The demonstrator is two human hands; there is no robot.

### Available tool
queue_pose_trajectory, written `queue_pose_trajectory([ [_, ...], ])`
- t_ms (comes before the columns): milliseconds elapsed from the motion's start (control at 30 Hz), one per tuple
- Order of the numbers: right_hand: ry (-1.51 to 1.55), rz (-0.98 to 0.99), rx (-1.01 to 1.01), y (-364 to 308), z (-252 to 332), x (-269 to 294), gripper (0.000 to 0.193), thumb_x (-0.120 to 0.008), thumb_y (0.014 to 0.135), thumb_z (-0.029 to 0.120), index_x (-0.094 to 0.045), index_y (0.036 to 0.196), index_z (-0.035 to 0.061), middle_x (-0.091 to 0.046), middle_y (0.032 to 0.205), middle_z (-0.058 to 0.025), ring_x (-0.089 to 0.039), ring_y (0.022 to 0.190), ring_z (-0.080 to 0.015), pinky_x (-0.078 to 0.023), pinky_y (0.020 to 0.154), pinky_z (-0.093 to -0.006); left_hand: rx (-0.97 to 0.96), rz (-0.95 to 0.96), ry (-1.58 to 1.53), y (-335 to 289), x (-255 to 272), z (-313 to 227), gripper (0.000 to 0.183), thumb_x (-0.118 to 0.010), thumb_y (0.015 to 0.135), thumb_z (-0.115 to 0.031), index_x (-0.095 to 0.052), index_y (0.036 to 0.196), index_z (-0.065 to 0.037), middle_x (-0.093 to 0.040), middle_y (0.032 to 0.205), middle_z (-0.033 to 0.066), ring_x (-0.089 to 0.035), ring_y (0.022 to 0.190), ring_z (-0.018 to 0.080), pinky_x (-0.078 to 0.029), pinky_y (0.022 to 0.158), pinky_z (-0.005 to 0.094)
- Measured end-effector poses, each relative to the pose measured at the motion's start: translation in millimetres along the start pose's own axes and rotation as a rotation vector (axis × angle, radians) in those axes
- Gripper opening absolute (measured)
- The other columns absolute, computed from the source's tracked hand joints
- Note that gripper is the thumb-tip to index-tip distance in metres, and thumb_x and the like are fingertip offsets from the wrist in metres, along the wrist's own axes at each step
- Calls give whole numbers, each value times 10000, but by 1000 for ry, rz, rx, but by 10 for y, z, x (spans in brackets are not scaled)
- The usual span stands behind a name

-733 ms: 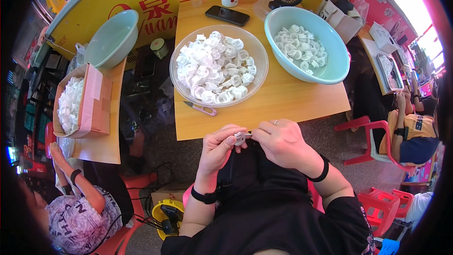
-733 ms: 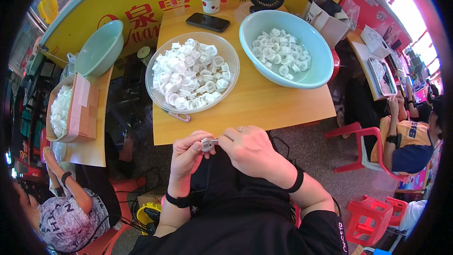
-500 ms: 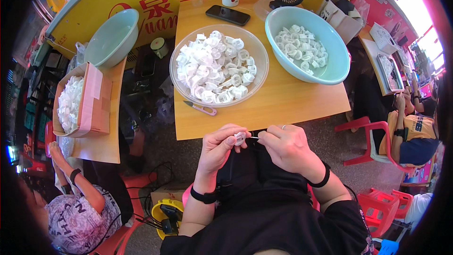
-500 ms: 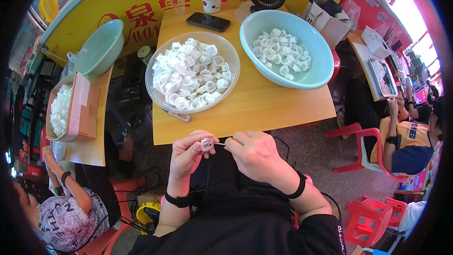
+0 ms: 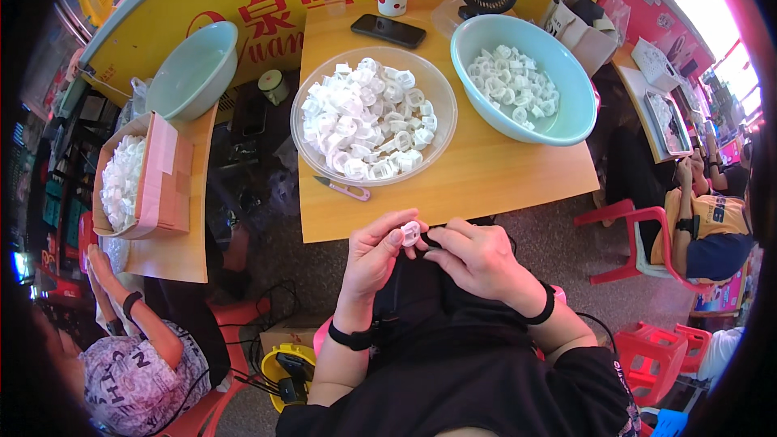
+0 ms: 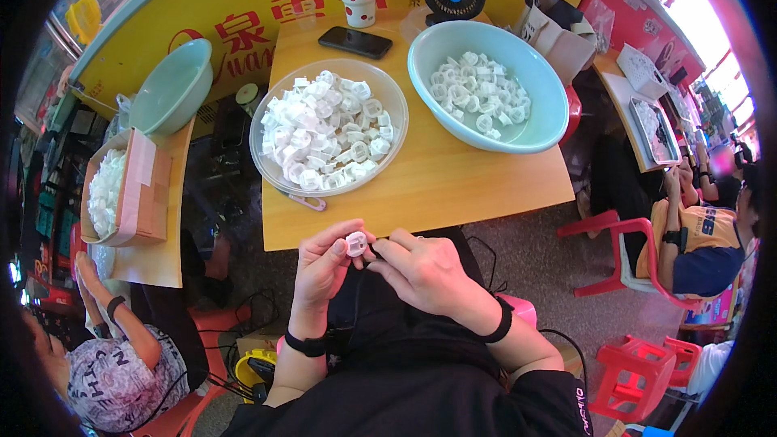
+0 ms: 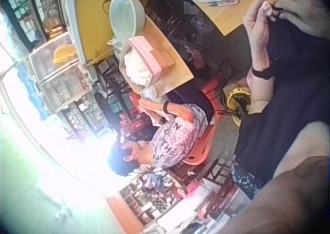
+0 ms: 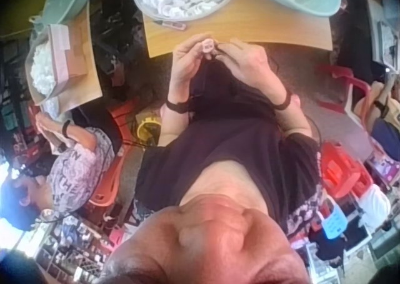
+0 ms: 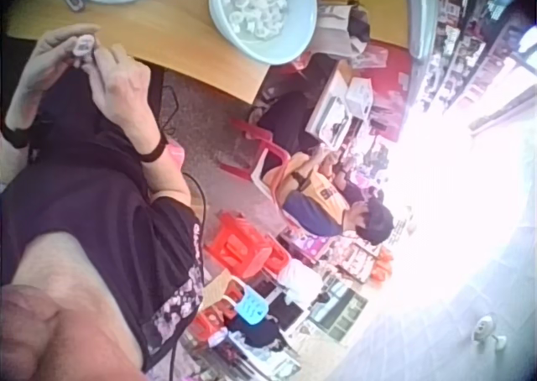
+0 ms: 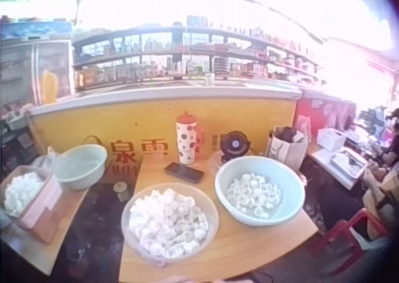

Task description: Manually assemble small white plastic components by fitting pieces together.

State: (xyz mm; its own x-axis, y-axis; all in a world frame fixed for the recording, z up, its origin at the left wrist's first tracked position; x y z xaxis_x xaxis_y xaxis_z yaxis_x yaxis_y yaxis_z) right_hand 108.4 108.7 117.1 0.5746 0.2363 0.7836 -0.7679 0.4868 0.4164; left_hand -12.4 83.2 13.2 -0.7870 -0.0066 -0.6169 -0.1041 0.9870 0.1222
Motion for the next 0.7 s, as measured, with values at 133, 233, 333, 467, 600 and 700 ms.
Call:
queue_pose_trajectory([
  [133, 20, -41, -52, 100, -6, -110, 410, -750, 750, 173, -617, 1117, 48, -527, 861, -84, -600, 624, -236, -474, 547, -342, 36, -36, -115, -4, -43, 108, 365, -527, 986, -92, -517, 1333, 23, -642, 1144, 149, -657, 973, 186, -546, 794, 279],
  [233, -87, -8, 23, 125, 31, -234, 466, -747, 756, 185, -582, 1165, 32, -511, 950, -114, -608, 648, -232, -484, 548, -347, 57, -35, -123, -7, -51, 134, 395, -520, 995, -111, -480, 1366, 19, -612, 1236, 156, -629, 1077, 199, -530, 914, 315],
  [333, -146, -31, 42, 154, 39, -234, 382, -743, 748, 174, -604, 1078, 42, -514, 934, -100, -615, 676, -232, -490, 548, -354, 76, -45, -95, -1, -66, 144, 428, -522, 999, -144, -455, 1398, -1, -579, 1295, 162, -600, 1125, 196, -505, 937, 315],
  [467, -149, -120, 30, 305, 24, 291, 192, -715, 754, 126, -633, 919, 71, -557, 891, -86, -616, 683, -242, -490, 537, -358, 34, -18, -179, 19, -78, 109, 447, -531, 997, -176, -453, 1405, -12, -572, 1308, 164, -612, 1086, 197, -516, 870, 301],
  [600, -386, -378, -155, 768, -538, 1223, 233, -708, 751, 74, -646, 963, -3, -617, 940, -134, -639, 807, -316, -492, 703, -358, 5, 7, -80, -13, -31, -31, 467, -553, 983, -203, -461, 1396, -5, -560, 1314, 199, -617, 1089, 255, -520, 835, 294],
  [700, -185, -241, -307, 1011, -782, 1236, 279, -705, 759, 68, -649, 1023, -3, -623, 951, -144, -640, 845, -340, -491, 727, -374, -6, -6, -40, 32, 0, -38, 431, -547, 984, -183, -492, 1374, -7, -580, 1290, 195, -631, 1058, 253, -523, 813, 287],
])
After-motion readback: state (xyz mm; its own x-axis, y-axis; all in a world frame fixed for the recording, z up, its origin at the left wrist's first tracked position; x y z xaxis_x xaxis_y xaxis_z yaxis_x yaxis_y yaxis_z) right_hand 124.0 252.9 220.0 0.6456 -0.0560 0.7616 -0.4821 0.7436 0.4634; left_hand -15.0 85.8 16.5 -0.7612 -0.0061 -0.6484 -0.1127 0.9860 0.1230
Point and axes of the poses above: each hand's wrist, its own y-axis towards the middle knuckle, its own x-axis out of the back of the hand, z = x × y, the point moved 9 cm from there along y, towards the middle knuckle
